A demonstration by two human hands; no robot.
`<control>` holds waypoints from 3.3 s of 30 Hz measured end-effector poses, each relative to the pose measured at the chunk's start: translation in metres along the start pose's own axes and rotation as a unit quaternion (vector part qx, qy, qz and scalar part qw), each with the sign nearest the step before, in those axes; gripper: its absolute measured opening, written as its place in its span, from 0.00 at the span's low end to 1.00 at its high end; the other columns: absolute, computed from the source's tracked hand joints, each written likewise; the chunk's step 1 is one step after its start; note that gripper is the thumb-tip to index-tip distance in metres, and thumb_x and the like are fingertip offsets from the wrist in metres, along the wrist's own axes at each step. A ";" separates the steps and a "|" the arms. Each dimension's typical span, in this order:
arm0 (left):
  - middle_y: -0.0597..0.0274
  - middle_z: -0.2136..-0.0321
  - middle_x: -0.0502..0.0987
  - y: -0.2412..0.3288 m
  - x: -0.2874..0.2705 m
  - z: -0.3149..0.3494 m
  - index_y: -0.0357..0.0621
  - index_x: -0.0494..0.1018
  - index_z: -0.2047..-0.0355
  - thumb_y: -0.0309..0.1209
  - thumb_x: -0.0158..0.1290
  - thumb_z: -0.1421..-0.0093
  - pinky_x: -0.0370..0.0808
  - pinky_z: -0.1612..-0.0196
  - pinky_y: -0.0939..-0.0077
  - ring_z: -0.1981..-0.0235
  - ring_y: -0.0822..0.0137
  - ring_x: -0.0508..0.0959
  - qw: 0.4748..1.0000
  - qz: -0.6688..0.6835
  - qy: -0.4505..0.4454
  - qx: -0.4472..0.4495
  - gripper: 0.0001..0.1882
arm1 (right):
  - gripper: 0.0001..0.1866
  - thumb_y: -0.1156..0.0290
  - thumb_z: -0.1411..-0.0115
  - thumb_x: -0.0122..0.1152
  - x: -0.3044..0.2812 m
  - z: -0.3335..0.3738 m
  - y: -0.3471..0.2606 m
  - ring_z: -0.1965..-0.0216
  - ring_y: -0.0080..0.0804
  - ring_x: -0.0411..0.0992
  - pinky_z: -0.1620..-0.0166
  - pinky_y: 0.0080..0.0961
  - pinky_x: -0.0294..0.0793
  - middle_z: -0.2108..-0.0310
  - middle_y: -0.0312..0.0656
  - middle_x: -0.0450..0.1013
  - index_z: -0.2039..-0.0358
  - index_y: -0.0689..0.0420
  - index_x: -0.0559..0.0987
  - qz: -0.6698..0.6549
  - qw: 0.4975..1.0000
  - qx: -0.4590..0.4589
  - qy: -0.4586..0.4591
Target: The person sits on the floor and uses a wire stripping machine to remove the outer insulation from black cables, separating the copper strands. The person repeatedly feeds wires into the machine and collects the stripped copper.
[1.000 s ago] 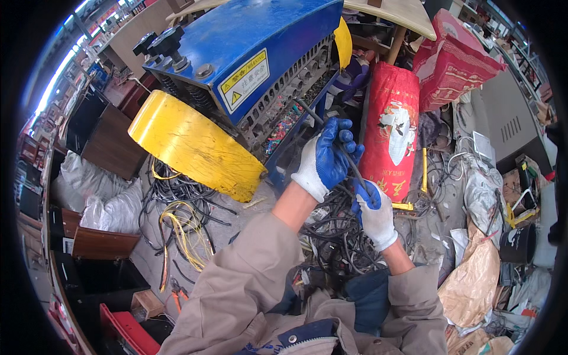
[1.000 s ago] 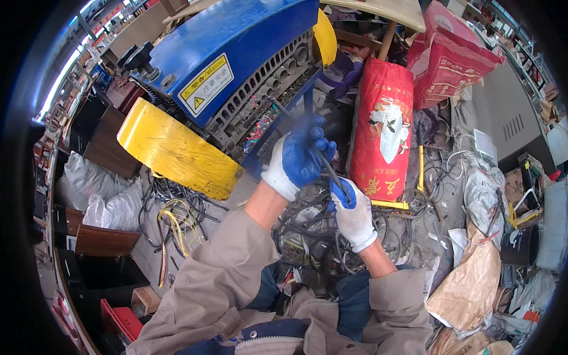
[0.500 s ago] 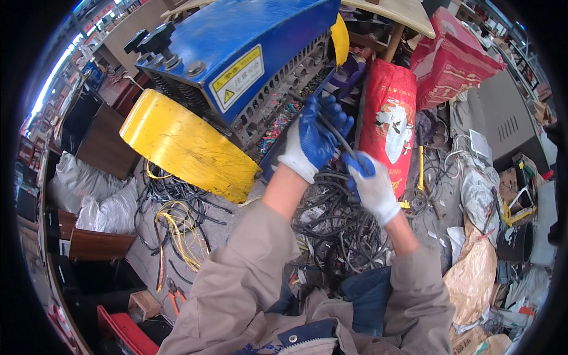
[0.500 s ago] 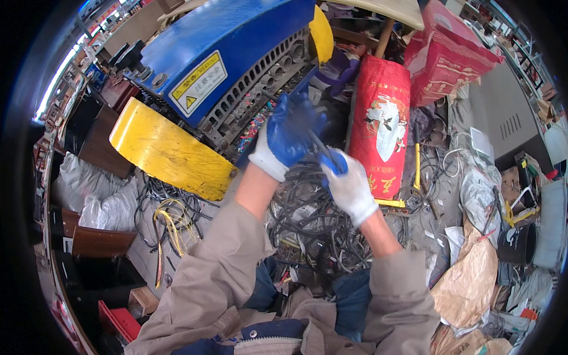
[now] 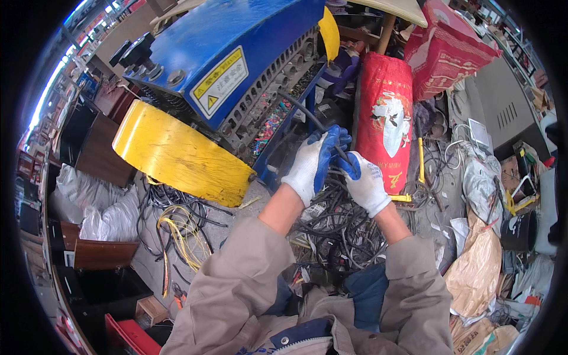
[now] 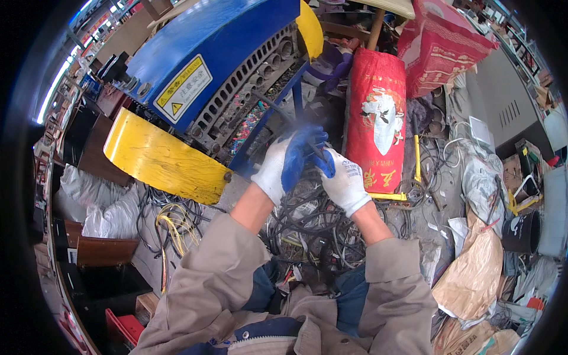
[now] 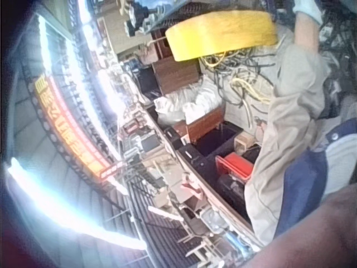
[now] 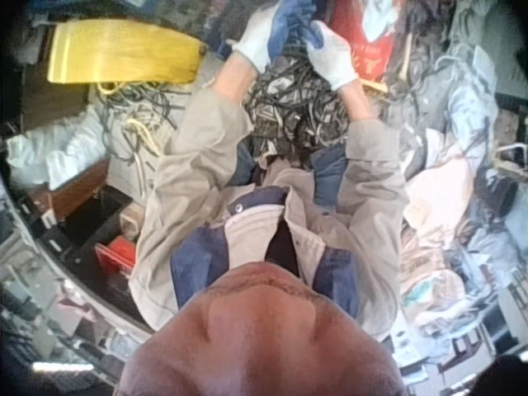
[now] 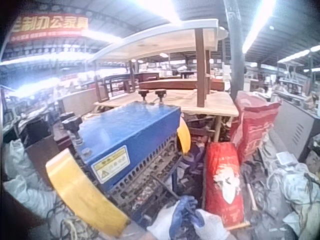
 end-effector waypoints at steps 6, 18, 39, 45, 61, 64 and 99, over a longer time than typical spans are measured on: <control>0.49 0.58 0.81 -0.015 -0.009 -0.003 0.33 0.75 0.50 0.36 0.47 0.29 0.78 0.49 0.62 0.57 0.56 0.81 0.998 0.046 0.029 -0.029 0.18 | 0.12 0.70 0.39 0.55 0.000 0.011 0.002 0.62 0.54 0.78 0.60 0.47 0.77 0.63 0.51 0.79 0.55 0.56 0.74 0.109 0.993 -0.030 0.017; 0.52 0.58 0.79 -0.019 0.010 0.015 0.38 0.74 0.53 0.34 0.46 0.28 0.78 0.46 0.56 0.55 0.58 0.80 0.992 0.119 -0.009 -0.051 0.14 | 0.34 0.52 0.41 0.65 0.085 0.112 0.221 0.43 0.54 0.69 0.41 0.44 0.69 0.46 0.58 0.72 0.41 0.60 0.70 0.139 0.915 0.379 -0.006; 0.56 0.54 0.78 -0.092 -0.037 0.006 0.48 0.73 0.48 0.53 0.50 0.33 0.74 0.48 0.62 0.52 0.58 0.77 0.962 0.053 0.036 -0.264 0.25 | 0.17 0.55 0.27 0.49 0.055 0.101 0.167 0.87 0.15 0.52 0.83 0.20 0.46 0.86 0.24 0.54 0.60 0.52 0.83 -0.487 0.735 0.370 0.292; 0.49 0.54 0.72 -0.108 -0.015 -0.017 0.53 0.70 0.50 0.64 0.60 0.47 0.76 0.51 0.53 0.52 0.51 0.74 0.937 0.222 -0.037 -0.266 0.35 | 0.15 0.64 0.29 0.55 0.026 0.210 0.016 0.82 0.13 0.61 0.79 0.13 0.59 0.78 0.28 0.66 0.50 0.62 0.78 -0.516 0.795 0.283 0.146; 0.61 0.60 0.80 0.038 0.085 0.056 0.38 0.71 0.45 0.36 0.50 0.29 0.79 0.47 0.58 0.57 0.59 0.81 0.908 0.335 -0.252 -0.031 0.18 | 0.13 0.69 0.29 0.52 -0.034 0.213 0.016 0.85 0.12 0.58 0.81 0.14 0.56 0.82 0.25 0.64 0.53 0.64 0.79 -0.416 0.862 0.254 0.138; 0.62 0.61 0.80 0.047 0.069 0.047 0.37 0.71 0.45 0.38 0.48 0.29 0.79 0.50 0.62 0.59 0.61 0.81 0.940 0.274 -0.204 -0.017 0.19 | 0.14 0.67 0.28 0.52 -0.015 0.216 0.029 0.86 0.11 0.56 0.83 0.15 0.53 0.83 0.24 0.61 0.55 0.65 0.80 -0.464 0.829 0.284 0.131; 0.55 0.62 0.80 0.018 0.018 -0.018 0.42 0.74 0.49 0.39 0.51 0.31 0.79 0.55 0.63 0.64 0.61 0.80 0.995 0.098 -0.017 -0.017 0.16 | 0.13 0.62 0.29 0.55 0.014 0.082 0.019 0.85 0.16 0.62 0.80 0.18 0.60 0.80 0.28 0.71 0.60 0.58 0.83 -0.186 0.966 0.171 -0.058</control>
Point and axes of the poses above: each hand's wrist, its own z-axis away from the middle knuckle, its own x-axis out of the palm, y = z × x, the point moved 10 cm from there along -z, towards the middle knuckle
